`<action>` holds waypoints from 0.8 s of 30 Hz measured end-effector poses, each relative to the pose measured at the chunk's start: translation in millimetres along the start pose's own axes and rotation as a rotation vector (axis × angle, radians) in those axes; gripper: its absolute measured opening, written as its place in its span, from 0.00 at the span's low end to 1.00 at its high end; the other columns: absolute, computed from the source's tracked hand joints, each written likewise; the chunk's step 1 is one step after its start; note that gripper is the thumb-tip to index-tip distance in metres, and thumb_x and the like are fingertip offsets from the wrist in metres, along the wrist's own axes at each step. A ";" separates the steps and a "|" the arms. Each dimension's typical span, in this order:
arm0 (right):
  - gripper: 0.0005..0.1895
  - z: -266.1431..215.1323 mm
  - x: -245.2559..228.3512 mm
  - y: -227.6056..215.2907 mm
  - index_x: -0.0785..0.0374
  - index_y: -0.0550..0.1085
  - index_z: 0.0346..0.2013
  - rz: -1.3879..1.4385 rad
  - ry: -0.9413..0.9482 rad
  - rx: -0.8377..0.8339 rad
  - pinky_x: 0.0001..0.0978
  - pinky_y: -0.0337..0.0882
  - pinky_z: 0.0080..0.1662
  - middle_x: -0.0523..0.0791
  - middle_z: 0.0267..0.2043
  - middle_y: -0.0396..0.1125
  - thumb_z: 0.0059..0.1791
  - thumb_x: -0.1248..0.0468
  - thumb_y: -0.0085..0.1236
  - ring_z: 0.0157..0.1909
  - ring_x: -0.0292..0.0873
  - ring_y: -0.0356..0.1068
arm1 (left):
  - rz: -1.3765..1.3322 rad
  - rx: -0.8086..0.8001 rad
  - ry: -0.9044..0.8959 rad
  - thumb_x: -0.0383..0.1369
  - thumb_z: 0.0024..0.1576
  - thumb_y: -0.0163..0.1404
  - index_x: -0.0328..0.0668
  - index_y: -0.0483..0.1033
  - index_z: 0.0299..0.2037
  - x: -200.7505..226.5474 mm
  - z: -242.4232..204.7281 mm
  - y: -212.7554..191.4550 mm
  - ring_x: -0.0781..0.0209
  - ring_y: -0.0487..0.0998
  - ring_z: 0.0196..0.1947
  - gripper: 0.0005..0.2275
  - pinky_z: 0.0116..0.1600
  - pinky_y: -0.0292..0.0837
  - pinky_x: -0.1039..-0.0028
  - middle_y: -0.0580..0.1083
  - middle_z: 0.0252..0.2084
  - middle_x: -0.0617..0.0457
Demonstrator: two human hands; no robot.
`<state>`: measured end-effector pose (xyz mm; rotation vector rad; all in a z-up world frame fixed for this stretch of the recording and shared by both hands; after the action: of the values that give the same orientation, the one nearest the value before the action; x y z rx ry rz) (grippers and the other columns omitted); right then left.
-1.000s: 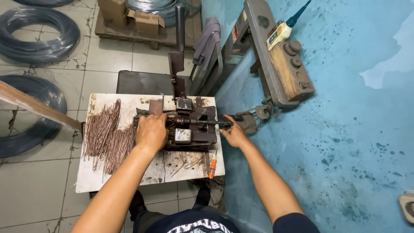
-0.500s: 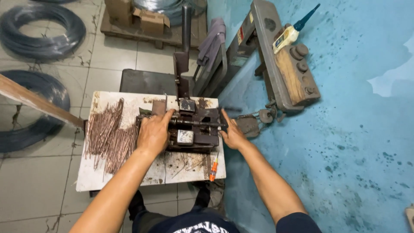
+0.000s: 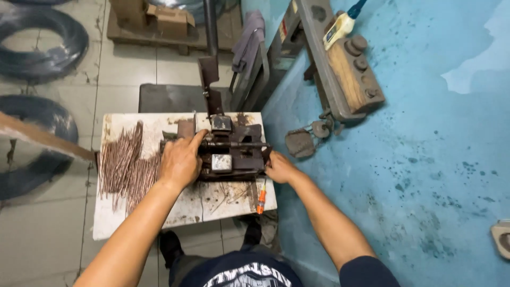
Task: Operating a manual wire-processing machine by feeding wires and turning a crank
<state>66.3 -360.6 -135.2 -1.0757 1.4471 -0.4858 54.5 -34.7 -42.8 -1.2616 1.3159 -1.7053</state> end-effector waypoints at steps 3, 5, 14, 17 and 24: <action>0.14 1.4 6.1 6.7 0.68 0.72 0.36 -0.108 -0.002 -0.013 0.51 0.69 0.55 0.56 0.39 0.69 0.42 0.61 0.60 0.51 0.62 0.69 | -0.020 -0.131 -0.082 0.40 0.52 0.53 0.54 0.52 0.72 15.8 -3.3 -42.4 0.45 0.80 0.46 0.36 0.53 0.64 0.57 0.79 0.42 0.43; 0.26 -7.9 -1.8 9.6 0.71 0.66 0.50 -0.144 0.072 -0.079 0.54 0.58 0.64 0.59 0.54 0.62 0.42 0.60 0.60 0.62 0.63 0.59 | -0.060 -0.019 -0.107 0.41 0.52 0.54 0.52 0.59 0.68 12.9 22.5 -60.6 0.42 0.80 0.46 0.31 0.52 0.66 0.56 0.79 0.41 0.41; 0.42 -48.4 -40.2 31.1 0.67 0.45 0.73 -0.309 0.273 -0.293 0.59 0.27 0.73 0.52 0.78 0.37 0.50 0.56 0.52 0.80 0.51 0.27 | -0.716 0.359 -0.189 0.46 0.60 0.53 0.40 0.53 0.70 5.2 143.9 -171.5 0.39 0.60 0.67 0.32 0.67 0.56 0.54 0.60 0.68 0.39; 0.45 -57.1 -17.8 52.8 0.61 0.41 0.75 -0.342 0.240 -0.293 0.58 0.25 0.73 0.49 0.80 0.32 0.50 0.56 0.53 0.80 0.50 0.22 | -0.890 0.259 -0.280 0.50 0.55 0.50 0.48 0.50 0.73 8.7 183.8 -173.6 0.50 0.58 0.71 0.37 0.70 0.52 0.63 0.59 0.72 0.48; 0.35 -86.0 -18.8 48.5 0.65 0.53 0.68 -0.242 0.131 -0.188 0.69 0.31 0.70 0.50 0.70 0.49 0.51 0.55 0.51 0.73 0.53 0.43 | -1.034 0.336 -0.331 0.47 0.49 0.54 0.48 0.65 0.61 35.7 189.9 -183.1 0.55 0.72 0.58 0.29 0.60 0.63 0.67 0.72 0.60 0.53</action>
<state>-32.5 -346.6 -146.7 -1.4011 1.5068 -0.6106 233.1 -77.0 150.1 -2.0634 0.1000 -2.0809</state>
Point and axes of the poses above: each hand's wrist, its own z-axis towards the middle knuckle, its own y-axis out of the palm, x = y × z, the point moved 7 cm from there along z, towards the middle knuckle
